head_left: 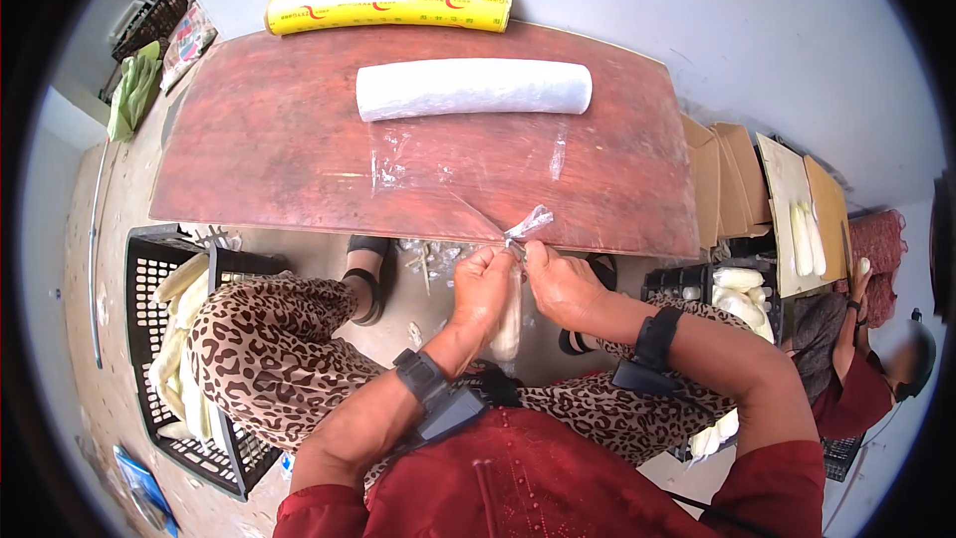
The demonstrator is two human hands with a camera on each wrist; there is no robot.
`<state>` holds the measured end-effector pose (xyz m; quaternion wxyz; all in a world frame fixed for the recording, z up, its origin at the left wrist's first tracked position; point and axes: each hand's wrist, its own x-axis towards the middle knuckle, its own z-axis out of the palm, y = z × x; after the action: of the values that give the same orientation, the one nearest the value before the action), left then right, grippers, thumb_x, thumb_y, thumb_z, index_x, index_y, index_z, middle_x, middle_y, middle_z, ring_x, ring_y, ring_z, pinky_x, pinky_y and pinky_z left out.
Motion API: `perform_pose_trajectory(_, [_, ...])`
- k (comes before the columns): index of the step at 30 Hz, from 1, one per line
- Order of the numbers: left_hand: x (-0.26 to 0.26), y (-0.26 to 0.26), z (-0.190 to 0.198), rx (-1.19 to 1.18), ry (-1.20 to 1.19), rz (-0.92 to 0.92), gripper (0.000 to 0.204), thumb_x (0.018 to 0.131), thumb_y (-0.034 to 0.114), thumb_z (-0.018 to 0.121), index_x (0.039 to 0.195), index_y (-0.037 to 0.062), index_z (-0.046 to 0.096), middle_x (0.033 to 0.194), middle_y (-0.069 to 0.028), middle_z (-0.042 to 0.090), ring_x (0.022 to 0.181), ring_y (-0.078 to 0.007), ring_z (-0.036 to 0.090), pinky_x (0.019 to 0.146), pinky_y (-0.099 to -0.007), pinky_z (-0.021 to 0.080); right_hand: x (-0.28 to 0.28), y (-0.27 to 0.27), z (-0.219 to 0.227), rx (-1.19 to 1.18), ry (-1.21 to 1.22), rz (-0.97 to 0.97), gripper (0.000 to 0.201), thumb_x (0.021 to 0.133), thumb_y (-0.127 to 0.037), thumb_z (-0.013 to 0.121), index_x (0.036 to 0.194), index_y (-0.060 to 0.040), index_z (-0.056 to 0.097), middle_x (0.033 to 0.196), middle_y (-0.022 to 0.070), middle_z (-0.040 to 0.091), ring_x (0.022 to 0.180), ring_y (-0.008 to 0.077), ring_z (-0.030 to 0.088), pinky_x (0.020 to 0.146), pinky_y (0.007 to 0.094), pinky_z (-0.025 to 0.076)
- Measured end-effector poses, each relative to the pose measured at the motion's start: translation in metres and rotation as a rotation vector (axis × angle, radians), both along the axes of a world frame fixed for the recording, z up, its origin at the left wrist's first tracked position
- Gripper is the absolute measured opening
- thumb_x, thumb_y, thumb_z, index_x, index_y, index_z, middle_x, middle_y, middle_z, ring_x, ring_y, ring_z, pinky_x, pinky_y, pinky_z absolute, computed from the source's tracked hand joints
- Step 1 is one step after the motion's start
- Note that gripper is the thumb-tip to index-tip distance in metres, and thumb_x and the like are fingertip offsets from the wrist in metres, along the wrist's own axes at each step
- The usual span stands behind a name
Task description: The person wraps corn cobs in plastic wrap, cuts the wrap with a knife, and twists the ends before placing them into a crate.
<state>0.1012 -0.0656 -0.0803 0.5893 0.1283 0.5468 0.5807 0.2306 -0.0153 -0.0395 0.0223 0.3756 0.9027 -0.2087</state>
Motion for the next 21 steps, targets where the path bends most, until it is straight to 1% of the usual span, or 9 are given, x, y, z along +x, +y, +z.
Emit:
perform_pose_trajectory(2, [0.003, -0.007, -0.007, 0.026, 0.097, -0.046, 0.019, 0.093, 0.012, 0.055, 0.079, 0.0038, 0.065, 0.071, -0.0027, 0.065, 0.063, -0.0094, 0.058, 0.059, -0.0249, 0.046, -0.001, -0.001, 0.000, -0.003, -0.027, 0.004, 0.022, 0.087, -0.007, 0.052, 0.101, 0.0025, 0.039, 0.085, 0.0277, 0.063, 0.071, 0.0446, 0.064, 0.062, 0.0508, 0.052])
perform_pose_trajectory(5, [0.000, -0.007, -0.001, -0.016, -0.036, -0.015, 0.018, 0.093, 0.012, 0.055, 0.081, 0.0035, 0.064, 0.072, -0.0037, 0.064, 0.063, -0.0100, 0.058, 0.058, -0.0258, 0.047, 0.001, 0.000, 0.000, 0.023, -0.041, 0.014, 0.022, 0.086, -0.008, 0.052, 0.100, 0.0019, 0.038, 0.085, 0.0271, 0.063, 0.072, 0.0442, 0.065, 0.063, 0.0512, 0.052])
perform_pose_trajectory(8, [-0.011, -0.008, 0.003, 0.010, -0.036, -0.043, 0.017, 0.094, 0.014, 0.054, 0.084, 0.0033, 0.063, 0.076, -0.0075, 0.065, 0.067, -0.0147, 0.061, 0.062, -0.0282, 0.050, 0.004, 0.003, -0.008, 0.031, 0.021, 0.035, 0.023, 0.088, -0.008, 0.054, 0.101, 0.0031, 0.039, 0.081, 0.0266, 0.062, 0.068, 0.0445, 0.063, 0.060, 0.0503, 0.050])
perform_pose_trajectory(9, [-0.014, -0.009, 0.004, 0.011, -0.054, -0.042, 0.017, 0.094, 0.015, 0.054, 0.085, 0.0035, 0.062, 0.076, -0.0076, 0.065, 0.067, -0.0149, 0.061, 0.061, -0.0282, 0.050, 0.003, 0.005, -0.006, 0.032, 0.050, 0.039, 0.023, 0.089, -0.008, 0.055, 0.101, 0.0037, 0.040, 0.079, 0.0264, 0.061, 0.067, 0.0446, 0.063, 0.059, 0.0498, 0.050])
perform_pose_trajectory(12, [-0.023, -0.010, 0.010, 0.001, -0.103, -0.043, 0.015, 0.095, 0.015, 0.055, 0.087, 0.0045, 0.062, 0.077, -0.0075, 0.066, 0.066, -0.0153, 0.061, 0.060, -0.0282, 0.050, 0.008, 0.013, 0.009, -0.065, 0.029, 0.035, 0.023, 0.089, -0.008, 0.056, 0.103, 0.0026, 0.041, 0.080, 0.0249, 0.061, 0.071, 0.0443, 0.062, 0.062, 0.0497, 0.048])
perform_pose_trajectory(15, [-0.033, -0.010, 0.018, 0.003, -0.100, -0.038, 0.015, 0.094, 0.015, 0.056, 0.087, 0.0042, 0.062, 0.078, -0.0077, 0.066, 0.067, -0.0153, 0.062, 0.061, -0.0283, 0.050, 0.011, 0.015, 0.018, -0.045, 0.381, 0.005, 0.019, 0.088, -0.003, 0.057, 0.103, 0.0011, 0.046, 0.080, 0.0218, 0.061, 0.073, 0.0431, 0.062, 0.064, 0.0462, 0.048])
perform_pose_trajectory(18, [-0.039, -0.010, 0.029, 0.032, -0.105, -0.070, 0.013, 0.094, 0.014, 0.058, 0.088, 0.0039, 0.062, 0.081, -0.0085, 0.067, 0.069, -0.0159, 0.062, 0.062, -0.0289, 0.051, 0.011, 0.028, 0.018, 0.039, 0.507, 0.002, 0.021, 0.085, 0.002, 0.054, 0.105, -0.0035, 0.052, 0.087, 0.0202, 0.063, 0.083, 0.0425, 0.062, 0.071, 0.0468, 0.048])
perform_pose_trajectory(21, [-0.044, -0.012, 0.046, 0.064, -0.116, -0.102, 0.011, 0.093, 0.014, 0.059, 0.090, 0.0034, 0.063, 0.083, -0.0090, 0.068, 0.071, -0.0167, 0.063, 0.064, -0.0298, 0.052, 0.008, 0.033, 0.008, 0.045, 0.602, -0.072, 0.026, 0.084, 0.005, 0.051, 0.107, -0.0043, 0.055, 0.084, 0.0179, 0.062, 0.079, 0.0425, 0.059, 0.071, 0.0447, 0.047])
